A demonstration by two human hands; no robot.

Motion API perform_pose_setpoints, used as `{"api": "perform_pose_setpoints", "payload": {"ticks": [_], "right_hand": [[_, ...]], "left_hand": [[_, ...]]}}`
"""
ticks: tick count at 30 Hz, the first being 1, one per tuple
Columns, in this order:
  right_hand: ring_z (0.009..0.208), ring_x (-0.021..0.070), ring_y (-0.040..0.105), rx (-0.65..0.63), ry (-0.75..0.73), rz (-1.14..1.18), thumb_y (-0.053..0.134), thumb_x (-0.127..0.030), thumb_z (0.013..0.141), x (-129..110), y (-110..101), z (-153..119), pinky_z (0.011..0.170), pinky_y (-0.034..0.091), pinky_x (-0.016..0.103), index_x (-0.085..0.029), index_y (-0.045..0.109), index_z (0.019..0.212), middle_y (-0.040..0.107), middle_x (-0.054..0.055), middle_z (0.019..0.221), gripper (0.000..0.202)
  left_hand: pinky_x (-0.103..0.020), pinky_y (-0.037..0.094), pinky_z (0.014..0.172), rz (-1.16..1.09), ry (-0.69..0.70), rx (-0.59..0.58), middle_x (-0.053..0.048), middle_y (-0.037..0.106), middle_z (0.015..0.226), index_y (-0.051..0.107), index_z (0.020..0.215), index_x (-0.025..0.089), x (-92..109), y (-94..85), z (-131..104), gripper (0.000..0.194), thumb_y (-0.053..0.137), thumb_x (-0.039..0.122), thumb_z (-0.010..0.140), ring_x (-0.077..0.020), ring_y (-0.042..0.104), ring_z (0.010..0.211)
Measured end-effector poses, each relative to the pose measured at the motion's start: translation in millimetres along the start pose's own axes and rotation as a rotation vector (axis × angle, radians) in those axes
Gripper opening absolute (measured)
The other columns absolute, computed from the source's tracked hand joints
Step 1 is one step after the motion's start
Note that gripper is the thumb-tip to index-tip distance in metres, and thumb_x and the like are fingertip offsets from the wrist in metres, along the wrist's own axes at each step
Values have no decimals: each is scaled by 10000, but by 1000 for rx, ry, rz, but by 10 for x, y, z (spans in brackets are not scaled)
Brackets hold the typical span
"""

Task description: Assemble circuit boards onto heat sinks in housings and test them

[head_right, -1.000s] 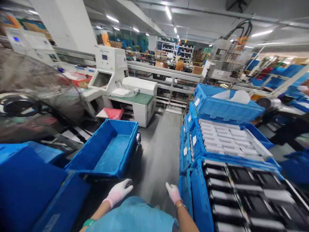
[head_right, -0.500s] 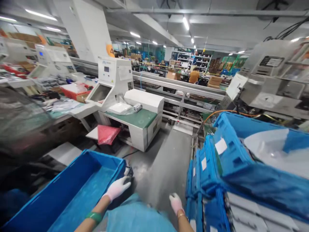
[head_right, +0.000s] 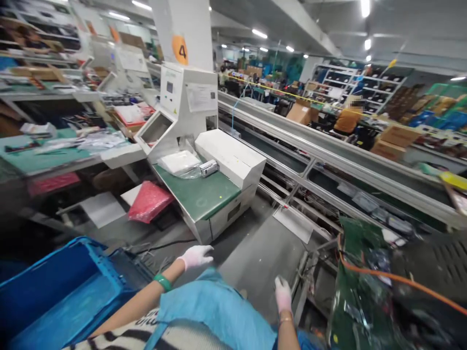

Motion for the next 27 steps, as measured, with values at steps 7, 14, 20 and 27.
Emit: {"api": "perform_pose_setpoints", "payload": {"ticks": [7, 14, 20, 27], "right_hand": [[1116, 282, 655, -70, -241, 75, 505, -410, 777, -1745, -84, 2527, 995, 490, 366, -91, 700, 1065, 711, 174, 1158, 472], [1058, 252, 667, -137, -467, 106, 617, -415, 750, -3417, 325, 4035, 976, 505, 370, -155, 699, 1046, 732, 110, 1098, 403], [1032, 229, 675, -215, -562, 67, 628, -413, 786, -4798, 597, 5247, 944, 520, 335, -127, 637, 1164, 717, 125, 1107, 474], [1086, 234, 645, -260, -596, -49, 708, -424, 727, -6333, 1800, 6852, 1000, 467, 343, -125, 570, 1268, 647, 149, 1247, 634]], "left_hand": [[-280, 463, 1010, -197, -257, 124, -76, 646, 1294, 615, 1270, 171, -112, -726, 928, 473, 474, 379, 870, -234, 605, 1196], [-290, 450, 1036, -267, -259, 307, -96, 623, 1324, 579, 1302, 137, -20, -1832, 2552, 472, 429, 365, 917, -233, 587, 1219], [-281, 438, 1048, -302, -177, 437, -71, 614, 1330, 570, 1316, 173, 289, -2793, 3832, 445, 496, 366, 921, -221, 584, 1207], [-446, 253, 1215, -285, -286, 588, -139, 473, 1476, 533, 1354, 126, 107, -3475, 5035, 523, 552, 355, 885, -294, 377, 1409]]}}
Point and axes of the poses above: each hand's wrist, its own z-axis towards the middle knuckle, its own y-axis out of the palm, x = y × z, the point moved 1 cm from there along z, towards the middle knuckle
